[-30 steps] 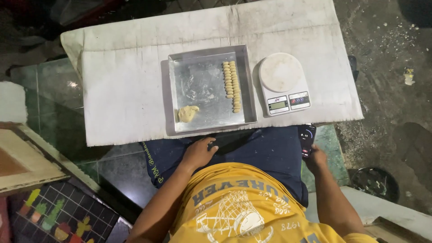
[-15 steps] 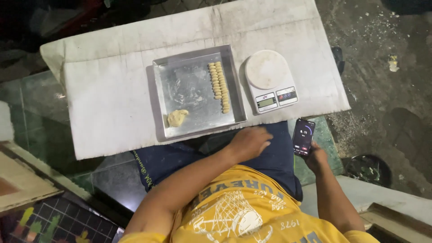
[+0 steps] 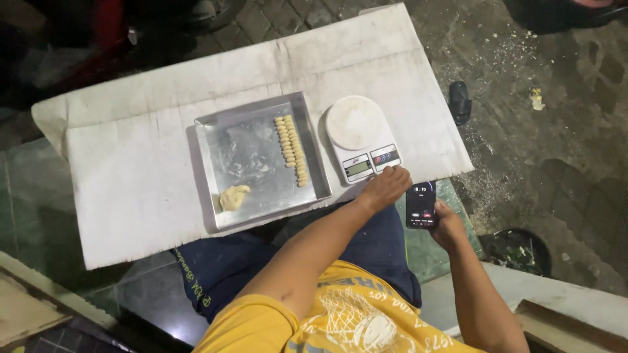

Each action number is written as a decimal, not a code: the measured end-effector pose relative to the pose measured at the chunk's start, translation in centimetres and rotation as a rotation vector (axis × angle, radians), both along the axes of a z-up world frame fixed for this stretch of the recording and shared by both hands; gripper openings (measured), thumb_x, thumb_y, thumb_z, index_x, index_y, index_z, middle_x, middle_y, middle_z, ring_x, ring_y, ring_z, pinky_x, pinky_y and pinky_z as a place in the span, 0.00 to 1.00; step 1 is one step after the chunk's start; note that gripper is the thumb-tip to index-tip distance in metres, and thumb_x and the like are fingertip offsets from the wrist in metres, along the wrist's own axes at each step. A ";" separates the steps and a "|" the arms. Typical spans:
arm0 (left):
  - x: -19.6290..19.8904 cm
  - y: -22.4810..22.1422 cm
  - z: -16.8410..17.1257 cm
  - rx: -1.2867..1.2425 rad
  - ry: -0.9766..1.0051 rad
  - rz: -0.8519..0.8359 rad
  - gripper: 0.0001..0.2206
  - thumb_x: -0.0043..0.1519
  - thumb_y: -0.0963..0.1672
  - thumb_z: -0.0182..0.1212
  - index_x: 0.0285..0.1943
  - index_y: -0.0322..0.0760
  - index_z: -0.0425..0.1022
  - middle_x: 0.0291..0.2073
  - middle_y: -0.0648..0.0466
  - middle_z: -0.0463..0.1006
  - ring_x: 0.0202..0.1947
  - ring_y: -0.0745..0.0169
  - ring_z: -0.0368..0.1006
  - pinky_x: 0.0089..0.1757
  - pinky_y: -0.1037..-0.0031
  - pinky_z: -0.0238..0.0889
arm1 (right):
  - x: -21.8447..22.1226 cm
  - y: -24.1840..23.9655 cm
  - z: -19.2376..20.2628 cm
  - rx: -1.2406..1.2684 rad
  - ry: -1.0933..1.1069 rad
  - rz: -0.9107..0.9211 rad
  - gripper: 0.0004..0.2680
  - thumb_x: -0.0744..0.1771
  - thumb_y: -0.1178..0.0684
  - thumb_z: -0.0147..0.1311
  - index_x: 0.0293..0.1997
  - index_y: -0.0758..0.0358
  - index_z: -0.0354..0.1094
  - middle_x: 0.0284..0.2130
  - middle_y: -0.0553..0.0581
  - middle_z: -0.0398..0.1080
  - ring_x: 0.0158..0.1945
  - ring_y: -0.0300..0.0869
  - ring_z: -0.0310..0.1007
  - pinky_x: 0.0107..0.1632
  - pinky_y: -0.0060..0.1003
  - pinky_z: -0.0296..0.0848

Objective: Rolling small pieces of dough into uniform balls and arranging them in rows on a metal tray.

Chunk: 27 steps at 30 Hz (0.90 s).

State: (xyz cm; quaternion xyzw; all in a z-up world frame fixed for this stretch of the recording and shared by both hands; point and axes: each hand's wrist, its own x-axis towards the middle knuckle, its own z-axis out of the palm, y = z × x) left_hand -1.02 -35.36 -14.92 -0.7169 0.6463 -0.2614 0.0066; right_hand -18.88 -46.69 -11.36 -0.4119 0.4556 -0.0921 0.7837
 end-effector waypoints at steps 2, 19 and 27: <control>0.0 -0.3 -1.0 -0.085 -0.024 -0.002 0.06 0.65 0.45 0.53 0.44 0.38 0.71 0.41 0.47 0.70 0.48 0.46 0.67 0.45 0.62 0.58 | 0.0 -0.1 0.1 -0.002 -0.043 -0.006 0.16 0.74 0.53 0.36 0.72 0.60 0.56 0.55 0.66 0.67 0.56 0.54 0.70 0.59 0.52 0.68; 1.1 0.0 5.3 -0.447 0.376 0.030 0.07 0.56 0.37 0.60 0.25 0.39 0.71 0.16 0.53 0.68 0.20 0.54 0.69 0.31 0.63 0.59 | 3.9 -2.8 -0.7 -0.091 -0.046 -0.099 0.12 0.70 0.52 0.49 0.60 0.64 0.67 0.39 0.62 0.69 0.38 0.48 0.73 0.44 0.39 0.77; 0.7 0.3 6.2 -0.489 0.384 0.032 0.09 0.55 0.37 0.61 0.24 0.40 0.68 0.15 0.54 0.66 0.19 0.55 0.67 0.30 0.64 0.56 | 9.3 -5.2 -1.7 -0.115 -0.038 -0.292 0.15 0.66 0.47 0.49 0.55 0.63 0.67 0.47 0.63 0.66 0.48 0.53 0.70 0.51 0.53 0.66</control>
